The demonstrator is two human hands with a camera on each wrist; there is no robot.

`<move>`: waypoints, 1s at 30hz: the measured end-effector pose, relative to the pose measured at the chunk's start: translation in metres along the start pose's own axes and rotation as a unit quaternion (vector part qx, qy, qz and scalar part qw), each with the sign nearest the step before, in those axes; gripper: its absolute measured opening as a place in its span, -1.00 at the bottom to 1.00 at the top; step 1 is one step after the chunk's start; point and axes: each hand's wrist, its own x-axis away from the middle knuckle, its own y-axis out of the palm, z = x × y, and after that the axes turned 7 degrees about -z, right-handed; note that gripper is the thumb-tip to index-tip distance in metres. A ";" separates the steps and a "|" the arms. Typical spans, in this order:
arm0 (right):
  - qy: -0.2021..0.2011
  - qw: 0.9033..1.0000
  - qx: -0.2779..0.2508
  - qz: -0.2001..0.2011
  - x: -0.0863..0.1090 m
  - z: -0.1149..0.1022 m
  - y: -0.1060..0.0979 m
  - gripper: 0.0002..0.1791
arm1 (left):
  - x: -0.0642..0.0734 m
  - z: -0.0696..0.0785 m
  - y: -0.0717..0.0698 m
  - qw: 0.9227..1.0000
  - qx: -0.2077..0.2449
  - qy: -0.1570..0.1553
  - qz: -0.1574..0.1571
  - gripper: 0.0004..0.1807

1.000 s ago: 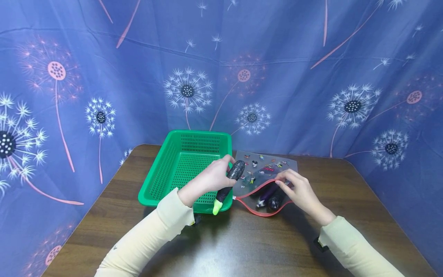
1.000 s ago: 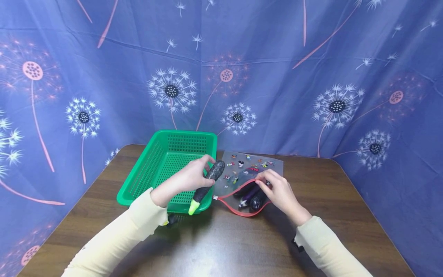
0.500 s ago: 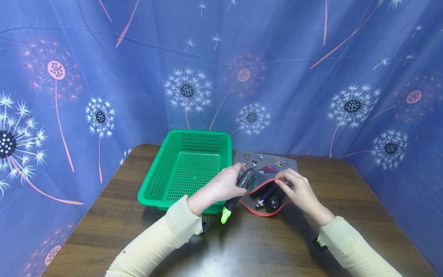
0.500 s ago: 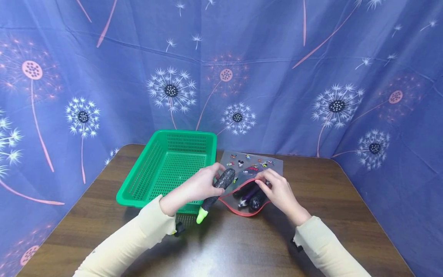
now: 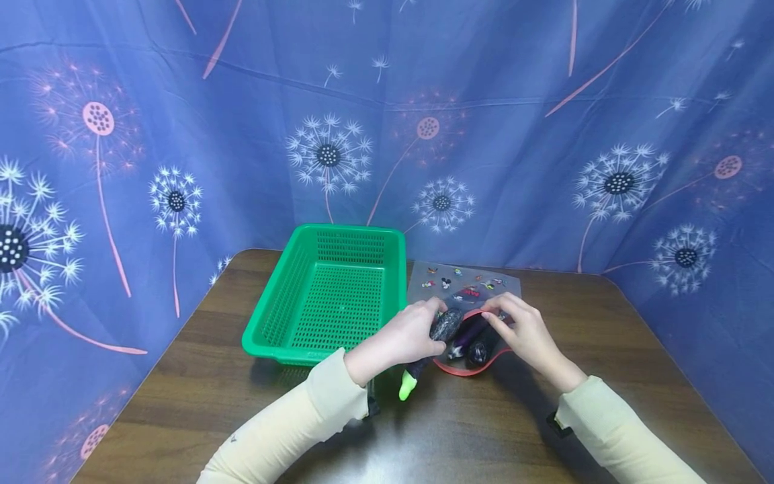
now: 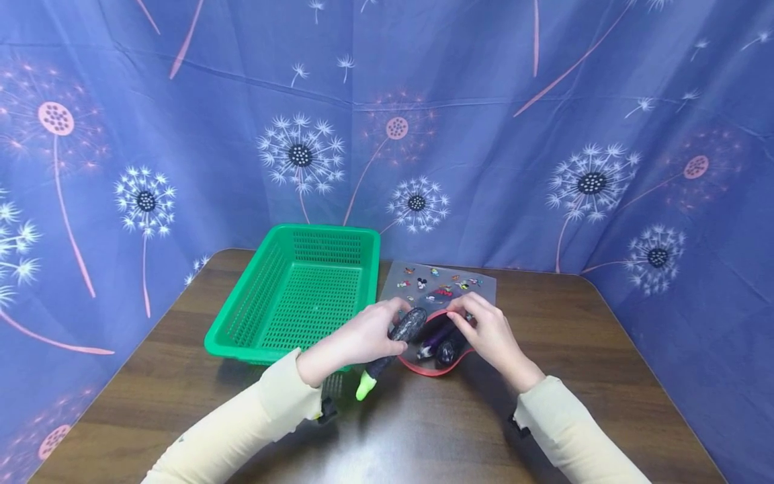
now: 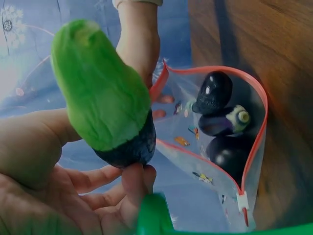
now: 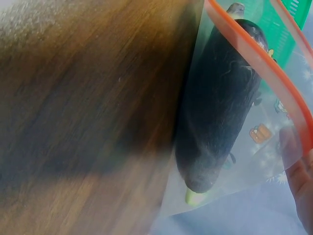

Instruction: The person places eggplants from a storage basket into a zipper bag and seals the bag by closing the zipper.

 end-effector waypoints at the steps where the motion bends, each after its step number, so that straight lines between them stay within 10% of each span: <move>1: 0.000 1.000 0.000 0.000 0.000 0.000 0.000 -0.81 | 0.000 0.002 0.001 1.000 -0.007 0.000 0.001 -0.37; 30: -0.016 1.000 0.003 0.008 -0.008 0.001 -0.004 -0.79 | -0.017 0.021 0.045 0.998 -0.058 0.025 -0.010 -0.38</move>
